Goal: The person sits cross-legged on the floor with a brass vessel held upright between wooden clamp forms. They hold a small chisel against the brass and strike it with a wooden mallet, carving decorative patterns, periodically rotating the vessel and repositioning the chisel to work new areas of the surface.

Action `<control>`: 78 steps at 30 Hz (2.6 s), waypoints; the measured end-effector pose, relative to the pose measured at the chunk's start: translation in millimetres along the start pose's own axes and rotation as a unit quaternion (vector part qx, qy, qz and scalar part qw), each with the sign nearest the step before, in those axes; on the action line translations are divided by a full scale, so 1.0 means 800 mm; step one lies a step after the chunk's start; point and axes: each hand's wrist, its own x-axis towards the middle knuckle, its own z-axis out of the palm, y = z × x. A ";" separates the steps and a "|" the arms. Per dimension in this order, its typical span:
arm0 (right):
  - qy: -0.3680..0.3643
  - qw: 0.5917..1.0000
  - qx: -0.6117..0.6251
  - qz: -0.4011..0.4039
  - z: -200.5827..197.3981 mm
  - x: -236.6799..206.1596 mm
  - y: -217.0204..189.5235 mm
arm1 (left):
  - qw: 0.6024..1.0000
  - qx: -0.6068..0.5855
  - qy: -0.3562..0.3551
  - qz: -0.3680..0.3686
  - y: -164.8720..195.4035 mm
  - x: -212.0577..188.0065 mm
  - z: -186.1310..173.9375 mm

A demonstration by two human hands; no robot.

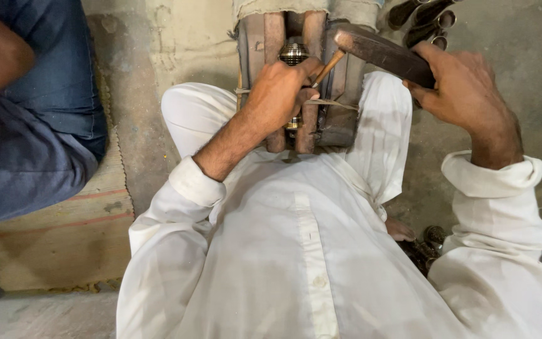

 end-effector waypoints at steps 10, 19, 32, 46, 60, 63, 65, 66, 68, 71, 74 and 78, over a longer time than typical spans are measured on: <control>0.019 0.999 -0.030 -0.027 0.013 -0.005 0.014 | 0.998 -0.061 0.024 0.015 -0.007 -0.004 0.004; 0.137 0.983 0.085 -0.089 -0.015 0.007 -0.016 | 0.992 -0.109 0.048 0.044 -0.023 -0.020 -0.006; 0.098 0.984 -0.064 -0.137 -0.053 0.021 -0.031 | 0.991 -0.123 0.051 0.023 -0.020 -0.019 0.001; 0.068 0.987 -0.108 -0.099 -0.032 0.013 -0.011 | 0.985 -0.158 0.071 -0.007 -0.037 -0.023 0.017; 0.143 0.974 0.173 -0.038 -0.005 0.004 -0.001 | 0.994 -0.099 0.031 0.014 -0.007 -0.015 0.002; 0.077 0.992 -0.047 -0.089 -0.010 0.001 -0.001 | 0.995 -0.101 0.020 -0.003 -0.012 -0.016 0.006; 0.054 0.986 -0.130 -0.094 -0.011 -0.001 -0.001 | 0.993 -0.115 0.035 -0.008 -0.020 -0.018 0.009; 0.045 0.982 -0.158 -0.090 -0.011 -0.002 0.000 | 0.991 -0.123 0.043 -0.011 -0.024 -0.020 0.010; 0.036 0.988 -0.128 -0.078 -0.011 -0.001 0.001 | 0.985 -0.160 0.061 0.005 -0.036 -0.029 0.007; 0.071 0.991 -0.076 -0.087 -0.010 0.005 -0.002 | 0.973 -0.210 0.081 0.045 -0.048 -0.038 0.010; 0.154 0.979 0.012 -0.131 -0.015 0.015 -0.010 | 0.968 -0.231 0.080 0.056 -0.056 -0.037 0.015; 0.188 0.967 0.002 -0.172 -0.038 0.025 -0.029 | 0.966 -0.249 0.064 0.029 -0.063 -0.035 0.024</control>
